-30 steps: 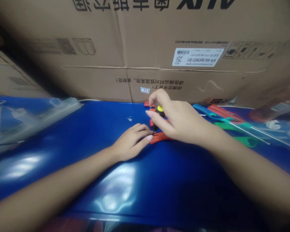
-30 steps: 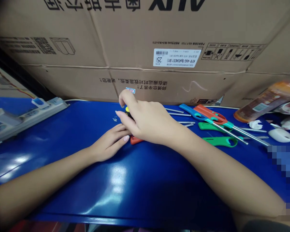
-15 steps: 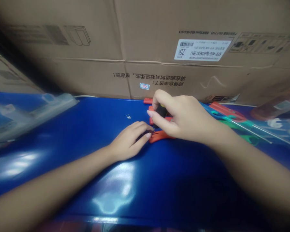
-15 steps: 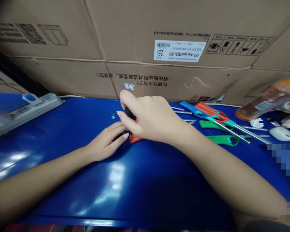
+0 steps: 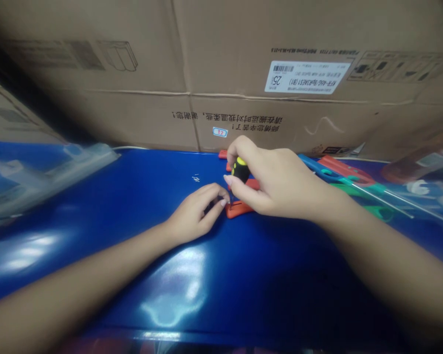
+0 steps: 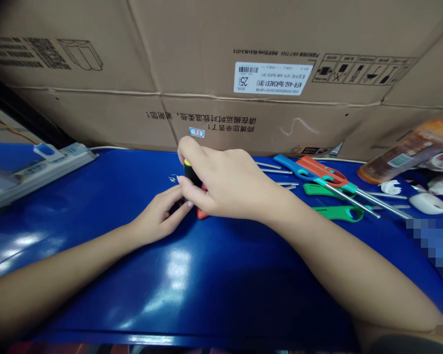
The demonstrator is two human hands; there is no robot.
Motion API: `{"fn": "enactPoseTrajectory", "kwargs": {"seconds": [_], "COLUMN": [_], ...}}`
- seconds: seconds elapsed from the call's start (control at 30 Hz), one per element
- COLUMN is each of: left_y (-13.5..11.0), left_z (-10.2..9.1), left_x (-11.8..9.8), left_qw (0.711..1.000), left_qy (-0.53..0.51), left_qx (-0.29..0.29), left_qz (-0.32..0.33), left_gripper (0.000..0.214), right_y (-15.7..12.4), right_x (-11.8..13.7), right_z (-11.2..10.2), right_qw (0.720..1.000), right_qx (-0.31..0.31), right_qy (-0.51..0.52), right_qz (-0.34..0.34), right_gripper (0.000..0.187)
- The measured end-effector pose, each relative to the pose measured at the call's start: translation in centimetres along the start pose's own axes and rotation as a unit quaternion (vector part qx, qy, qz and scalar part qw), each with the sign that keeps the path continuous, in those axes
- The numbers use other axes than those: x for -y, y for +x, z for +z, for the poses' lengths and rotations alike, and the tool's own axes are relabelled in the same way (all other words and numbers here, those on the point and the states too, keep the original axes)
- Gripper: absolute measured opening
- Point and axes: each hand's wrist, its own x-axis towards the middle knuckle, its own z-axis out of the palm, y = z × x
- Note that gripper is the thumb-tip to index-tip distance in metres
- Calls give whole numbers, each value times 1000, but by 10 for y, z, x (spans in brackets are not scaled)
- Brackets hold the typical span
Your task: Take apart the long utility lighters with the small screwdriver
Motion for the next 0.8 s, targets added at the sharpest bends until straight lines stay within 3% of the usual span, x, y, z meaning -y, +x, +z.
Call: {"fn": "enactPoseTrajectory", "kwargs": {"seconds": [0.2,0.33,0.43,0.6,0.8], "left_y": [0,3,5,5,5], "left_z": [0,3,6,8,5], "left_x": [3,3,3,5,5], "left_qw": [990,942,909,886,881], "left_qy": [-114,-300,-382,-425,-439], "left_qx": [-17,-53,-49,-47,-26], "left_qz": [-79,-138,-160,-176,-174], "left_gripper": [8,16,22,27,25], "right_y": [-1,1,1,1,2], "right_x": [0,0,-1,-1,1], "right_z": [-4,-4,-2,-1,0], "right_qw": [1000,999,999,999,1000], "right_qx": [12,22,22,13,9], "right_qy": [-17,-25,-34,-38,-13], "right_qz": [2,26,28,14,4], "right_gripper": [33,31,31,29,21]}}
